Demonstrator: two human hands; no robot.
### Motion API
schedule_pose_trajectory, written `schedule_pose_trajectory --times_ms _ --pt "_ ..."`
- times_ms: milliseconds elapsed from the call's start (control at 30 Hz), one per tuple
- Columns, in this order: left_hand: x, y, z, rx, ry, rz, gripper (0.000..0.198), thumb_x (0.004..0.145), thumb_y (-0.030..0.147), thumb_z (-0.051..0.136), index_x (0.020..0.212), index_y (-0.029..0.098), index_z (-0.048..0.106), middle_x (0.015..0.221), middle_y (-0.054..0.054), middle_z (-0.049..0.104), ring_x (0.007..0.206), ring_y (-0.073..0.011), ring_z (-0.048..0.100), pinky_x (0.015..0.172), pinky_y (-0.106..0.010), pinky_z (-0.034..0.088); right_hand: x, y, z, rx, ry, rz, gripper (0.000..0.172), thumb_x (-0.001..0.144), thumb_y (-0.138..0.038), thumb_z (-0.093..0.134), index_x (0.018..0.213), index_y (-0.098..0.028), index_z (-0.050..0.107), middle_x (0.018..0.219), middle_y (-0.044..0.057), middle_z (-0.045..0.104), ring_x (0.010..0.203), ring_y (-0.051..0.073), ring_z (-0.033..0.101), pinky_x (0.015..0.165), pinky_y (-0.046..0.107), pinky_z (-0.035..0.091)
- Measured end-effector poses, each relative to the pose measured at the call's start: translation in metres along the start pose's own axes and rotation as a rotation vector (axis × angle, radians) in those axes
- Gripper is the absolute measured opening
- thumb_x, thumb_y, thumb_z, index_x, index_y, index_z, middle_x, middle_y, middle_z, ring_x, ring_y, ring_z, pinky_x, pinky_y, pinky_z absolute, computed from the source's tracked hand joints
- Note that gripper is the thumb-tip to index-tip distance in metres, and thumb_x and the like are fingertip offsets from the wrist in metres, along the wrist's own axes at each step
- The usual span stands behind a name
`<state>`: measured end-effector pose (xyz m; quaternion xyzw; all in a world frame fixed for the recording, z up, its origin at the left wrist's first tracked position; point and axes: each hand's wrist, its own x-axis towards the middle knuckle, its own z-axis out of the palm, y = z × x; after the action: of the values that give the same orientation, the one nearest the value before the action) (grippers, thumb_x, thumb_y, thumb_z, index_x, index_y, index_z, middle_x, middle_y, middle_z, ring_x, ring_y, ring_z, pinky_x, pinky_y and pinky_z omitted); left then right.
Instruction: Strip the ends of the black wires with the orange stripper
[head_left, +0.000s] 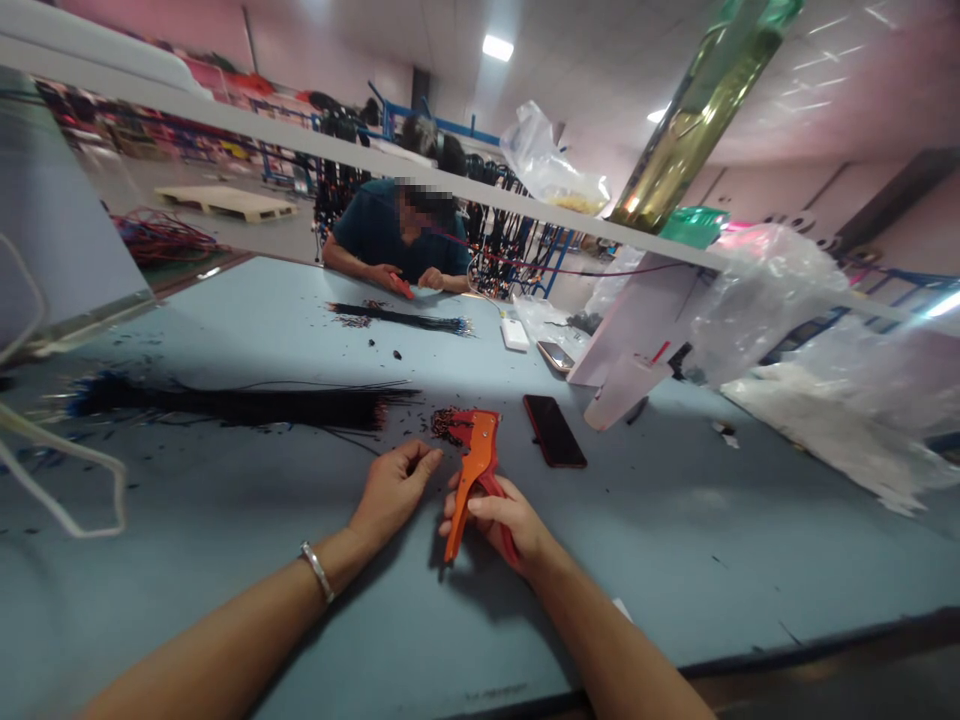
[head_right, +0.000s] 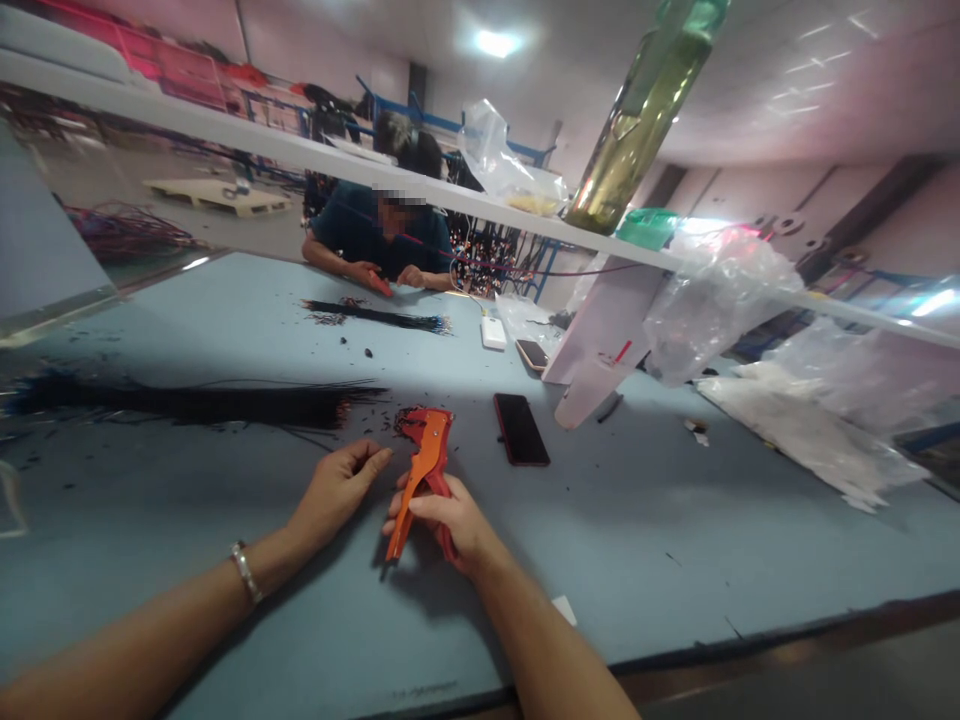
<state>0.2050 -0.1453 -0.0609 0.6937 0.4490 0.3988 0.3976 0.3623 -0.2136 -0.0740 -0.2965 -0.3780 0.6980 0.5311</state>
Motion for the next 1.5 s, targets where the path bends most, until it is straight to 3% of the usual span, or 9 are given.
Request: schedule_pose_trajectory --times_ms 767,1033,1500 --pt "-0.0001 -0.0024 -0.0002 0.007 -0.022 0.023 0.03 0.08 0.042 0.047 0.063 0.018 0.053 0.057 0.003 0.046 0.057 -0.0127 0.043 0.054 -0.023 0.035 -0.0006 -0.0005 0.0013 -0.007 0.008 0.014 0.032 0.069 -0.025 0.069 0.097 -0.012 0.058 0.078 0.006 0.067 0.065 0.021 0.068 0.058 0.032 0.055" --pt "0.0001 -0.0024 -0.0002 -0.021 -0.01 0.052 0.024 0.079 0.036 0.048 0.08 0.018 0.063 0.066 0.001 0.06 0.064 -0.0154 0.053 0.062 -0.025 0.042 -0.0009 -0.0002 0.0006 -0.009 0.007 0.014 0.031 0.07 -0.024 0.068 0.097 -0.012 0.058 0.079 0.006 0.067 0.066 0.021 0.068 0.058 0.032 0.056" --pt "-0.0003 -0.0067 0.002 -0.063 -0.006 0.057 0.03 0.082 0.04 0.049 0.091 0.018 0.067 0.084 -0.003 0.07 0.077 -0.0183 0.062 0.071 -0.026 0.047 -0.0021 -0.0011 0.0015 -0.017 0.0 0.007 0.03 0.071 -0.023 0.067 0.097 -0.012 0.058 0.079 0.007 0.067 0.066 0.021 0.068 0.059 0.032 0.055"
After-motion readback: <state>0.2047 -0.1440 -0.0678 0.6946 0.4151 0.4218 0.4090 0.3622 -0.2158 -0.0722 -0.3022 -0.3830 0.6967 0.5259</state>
